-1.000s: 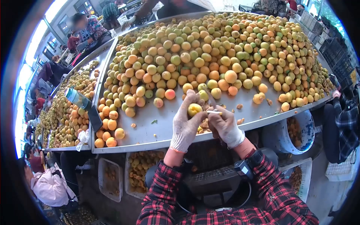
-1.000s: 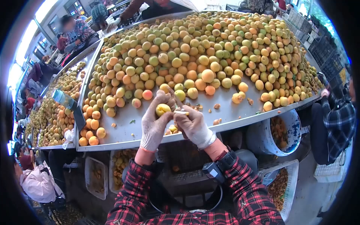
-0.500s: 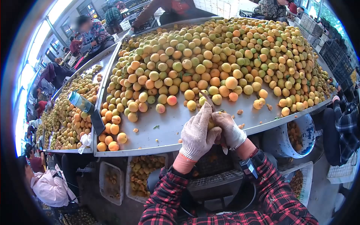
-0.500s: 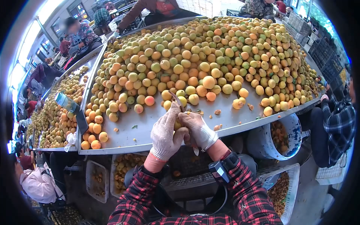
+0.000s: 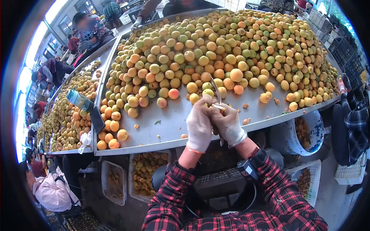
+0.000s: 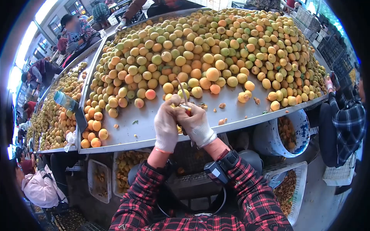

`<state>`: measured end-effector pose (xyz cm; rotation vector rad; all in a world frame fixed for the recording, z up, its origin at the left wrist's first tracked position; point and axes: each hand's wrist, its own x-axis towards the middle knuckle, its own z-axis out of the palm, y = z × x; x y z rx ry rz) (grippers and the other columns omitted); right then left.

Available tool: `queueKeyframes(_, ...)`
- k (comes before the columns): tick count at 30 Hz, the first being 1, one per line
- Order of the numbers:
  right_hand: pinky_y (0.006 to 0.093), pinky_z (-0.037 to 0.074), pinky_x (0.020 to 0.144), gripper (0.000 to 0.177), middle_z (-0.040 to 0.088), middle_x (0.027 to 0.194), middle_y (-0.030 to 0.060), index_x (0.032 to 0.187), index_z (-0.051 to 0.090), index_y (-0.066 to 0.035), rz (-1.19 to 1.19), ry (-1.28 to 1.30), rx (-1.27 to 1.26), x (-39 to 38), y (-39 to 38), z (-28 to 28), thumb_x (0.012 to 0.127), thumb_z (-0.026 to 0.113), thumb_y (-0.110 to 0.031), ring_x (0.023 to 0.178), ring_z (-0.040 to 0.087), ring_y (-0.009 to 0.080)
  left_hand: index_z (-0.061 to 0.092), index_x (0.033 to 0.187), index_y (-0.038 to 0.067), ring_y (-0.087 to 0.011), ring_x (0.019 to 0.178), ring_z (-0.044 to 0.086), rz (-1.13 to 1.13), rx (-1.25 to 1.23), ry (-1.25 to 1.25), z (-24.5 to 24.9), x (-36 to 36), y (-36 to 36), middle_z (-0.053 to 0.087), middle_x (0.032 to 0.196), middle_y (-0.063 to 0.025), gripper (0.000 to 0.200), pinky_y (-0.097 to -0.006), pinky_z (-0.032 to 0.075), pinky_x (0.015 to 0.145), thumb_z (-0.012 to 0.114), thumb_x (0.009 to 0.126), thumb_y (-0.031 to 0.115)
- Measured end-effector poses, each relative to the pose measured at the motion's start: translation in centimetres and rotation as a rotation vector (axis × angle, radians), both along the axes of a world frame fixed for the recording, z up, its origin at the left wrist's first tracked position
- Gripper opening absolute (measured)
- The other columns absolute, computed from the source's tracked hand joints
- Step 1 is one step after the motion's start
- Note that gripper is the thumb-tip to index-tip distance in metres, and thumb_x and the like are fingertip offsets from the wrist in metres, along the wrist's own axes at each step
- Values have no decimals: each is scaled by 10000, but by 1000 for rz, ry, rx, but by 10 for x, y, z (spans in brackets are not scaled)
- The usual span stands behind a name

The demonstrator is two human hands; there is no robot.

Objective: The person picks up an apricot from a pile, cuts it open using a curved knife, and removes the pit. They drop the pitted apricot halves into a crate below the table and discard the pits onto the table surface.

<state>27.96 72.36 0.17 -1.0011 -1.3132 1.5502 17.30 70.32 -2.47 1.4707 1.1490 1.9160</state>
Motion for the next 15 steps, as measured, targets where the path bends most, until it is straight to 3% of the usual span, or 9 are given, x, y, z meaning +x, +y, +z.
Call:
queueKeyframes(1,211,372,396,249,562,627,-20,893,644,-27,-7,-11,22,-1,-2,2,962,628,-265,468,490,43,585,1202,-38,-117,938,598,-93,-218,-214,4,-7,-6,647,1017,-70,360,-260,513,784,495,1034,267)
queueKeyframes(2,212,374,395,246,559,625,-20,890,643,-23,-13,-22,45,-2,-3,4,961,624,-258,465,491,45,603,1190,-36,-126,943,616,-127,-291,-335,10,-10,-8,655,1033,-96,487,-256,521,778,466,1039,406)
queueKeyframes(3,216,395,405,244,547,611,-13,931,640,-28,137,106,-101,8,-1,5,957,624,-270,458,496,56,594,1206,-37,-143,930,631,-187,-326,-477,11,-16,-7,657,1042,-106,521,-259,527,771,461,1032,436)
queueKeyframes(7,218,418,401,283,545,600,11,1053,611,-21,215,196,-257,23,7,13,950,621,-285,458,513,77,554,1256,-48,-196,881,670,-383,-344,-872,26,-20,-11,660,1090,-142,555,-271,546,719,457,1026,448)
queueKeyframes(11,216,408,406,321,560,621,12,1102,612,16,201,105,-209,33,9,22,923,655,-247,456,509,75,525,1279,-68,-191,819,665,-360,-294,-848,14,-29,-9,655,1129,-169,552,-268,545,684,467,1024,418)
queueKeyframes(13,214,402,409,316,570,636,12,1097,618,17,203,51,-174,36,13,23,912,668,-235,458,507,72,488,1310,-77,-187,855,624,-549,-287,-810,10,-44,-9,624,1175,-168,652,-279,512,717,465,1005,499)
queueKeyframes(15,208,389,411,283,596,673,10,1059,641,12,200,10,-133,35,13,26,874,702,-194,463,506,62,491,1302,-79,-169,800,596,-455,-292,-747,13,-40,-10,627,1157,-159,614,-267,484,670,500,1001,456)
